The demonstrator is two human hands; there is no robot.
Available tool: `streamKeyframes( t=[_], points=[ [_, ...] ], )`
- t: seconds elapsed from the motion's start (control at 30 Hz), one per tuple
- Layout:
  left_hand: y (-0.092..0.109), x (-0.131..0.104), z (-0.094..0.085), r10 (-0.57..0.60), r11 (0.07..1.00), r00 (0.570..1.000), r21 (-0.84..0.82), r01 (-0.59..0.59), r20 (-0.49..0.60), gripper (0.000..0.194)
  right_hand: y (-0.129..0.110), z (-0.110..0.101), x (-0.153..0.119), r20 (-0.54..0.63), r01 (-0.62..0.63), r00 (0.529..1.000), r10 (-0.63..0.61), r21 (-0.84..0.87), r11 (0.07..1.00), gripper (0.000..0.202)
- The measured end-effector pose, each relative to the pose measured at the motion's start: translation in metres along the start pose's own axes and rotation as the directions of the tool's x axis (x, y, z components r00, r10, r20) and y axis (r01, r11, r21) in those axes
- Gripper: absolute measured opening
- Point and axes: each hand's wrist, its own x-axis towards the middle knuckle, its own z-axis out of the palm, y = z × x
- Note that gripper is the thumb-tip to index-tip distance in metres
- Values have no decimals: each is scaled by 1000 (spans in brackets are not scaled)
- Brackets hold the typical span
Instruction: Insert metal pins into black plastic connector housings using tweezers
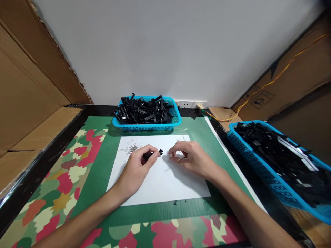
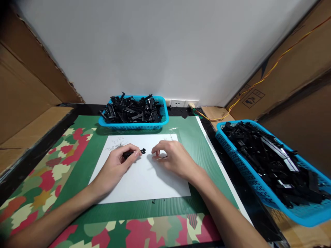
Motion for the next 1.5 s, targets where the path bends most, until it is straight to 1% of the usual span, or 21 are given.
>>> streamKeyframes(
  t=[0.03, 0.1, 0.2, 0.33, 0.4, 0.43, 0.53, 0.57, 0.63, 0.73, 0.8, 0.9, 0.97, 1.03, 1.07, 1.13, 1.2, 1.27, 1.37, 1.5],
  points=[
    [0, 0, 0, -1, 1000, 1000, -4, 1, 1, 28, -2, 0, 0, -20, 4, 1000, -4, 17, 1000, 9],
    [2, -1, 0, -4, 1000, 1000, -21, 4, 8, 28, -8, 2, 1, -66, 2, 998, 2, 72, 997, 14],
    [5, -3, 1, -12, 999, 999, -51, 14, 34, 29, -16, 9, 3, -124, 6, 992, 17, 180, 984, 18],
    [7, -3, 3, -32, 997, 998, -75, 36, 54, 33, -21, 21, 4, -151, 1, 987, 49, 312, 950, 21],
    [6, -3, 2, -72, 988, 995, -128, 81, 72, 34, -21, 24, 5, -157, -21, 984, 87, 378, 925, 22],
    [6, -3, 1, -106, 976, 990, -179, 122, 98, 34, -22, 24, 5, -163, -32, 981, 107, 405, 914, 22],
    [5, -4, -1, -188, 883, 959, -392, 260, 213, 42, -24, 24, 5, -220, -37, 965, 145, 431, 901, 21],
    [6, -4, -2, -194, 847, 952, -448, 285, 238, 44, -25, 24, 4, -251, -24, 958, 143, 422, 906, 19],
    [7, -6, -2, -183, 815, 953, -505, 285, 243, 44, -29, 23, 3, -318, 21, 942, 107, 373, 927, 15],
    [9, -9, 0, -153, 813, 969, -532, 236, 195, 45, -35, 23, 0, -393, 119, 920, -16, 239, 964, 10],
    [10, -11, 3, -122, 809, 982, -558, 183, 145, 48, -39, 24, -3, -426, 188, 898, -108, 150, 971, 10],
    [9, -13, 6, -55, 823, 997, -563, 76, 53, 53, -44, 27, -7, -448, 278, 866, -221, 64, 959, 11],
    [7, -13, 7, -12, 824, 1000, -566, 21, 19, 64, -47, 29, -9, -447, 323, 849, -283, 14, 946, 12],
    [5, -11, 6, 12, 821, 1000, -571, -9, 2, 75, -49, 31, -12, -452, 361, 820, -351, -66, 930, 13],
    [4, -10, 6, 20, 827, 1000, -562, -23, -13, 77, -49, 31, -13, -450, 374, 806, -384, -115, 920, 13],
    [3, -10, 4, 23, 861, 998, -507, -48, -55, 68, -50, 32, -15, -435, 381, 790, -433, -205, 901, 13],
    [3, -10, 3, 27, 898, 995, -436, -66, -94, 52, -49, 31, -16, -407, 373, 793, -453, -264, 889, 13],
    [4, -11, 2, 39, 914, 993, -397, -80, -110, 42, -48, 31, -17, -381, 381, 792, -476, -299, 875, 13],
    [7, -12, 1, 71, 913, 989, -391, -117, -132, 36, -46, 29, -18, -348, 416, 781, -518, -328, 848, 14],
    [11, -10, 0, 105, 908, 987, -393, -145, -122, 28, -40, 26, -19, -286, 462, 768, -573, -372, 805, 17]
  ],
)
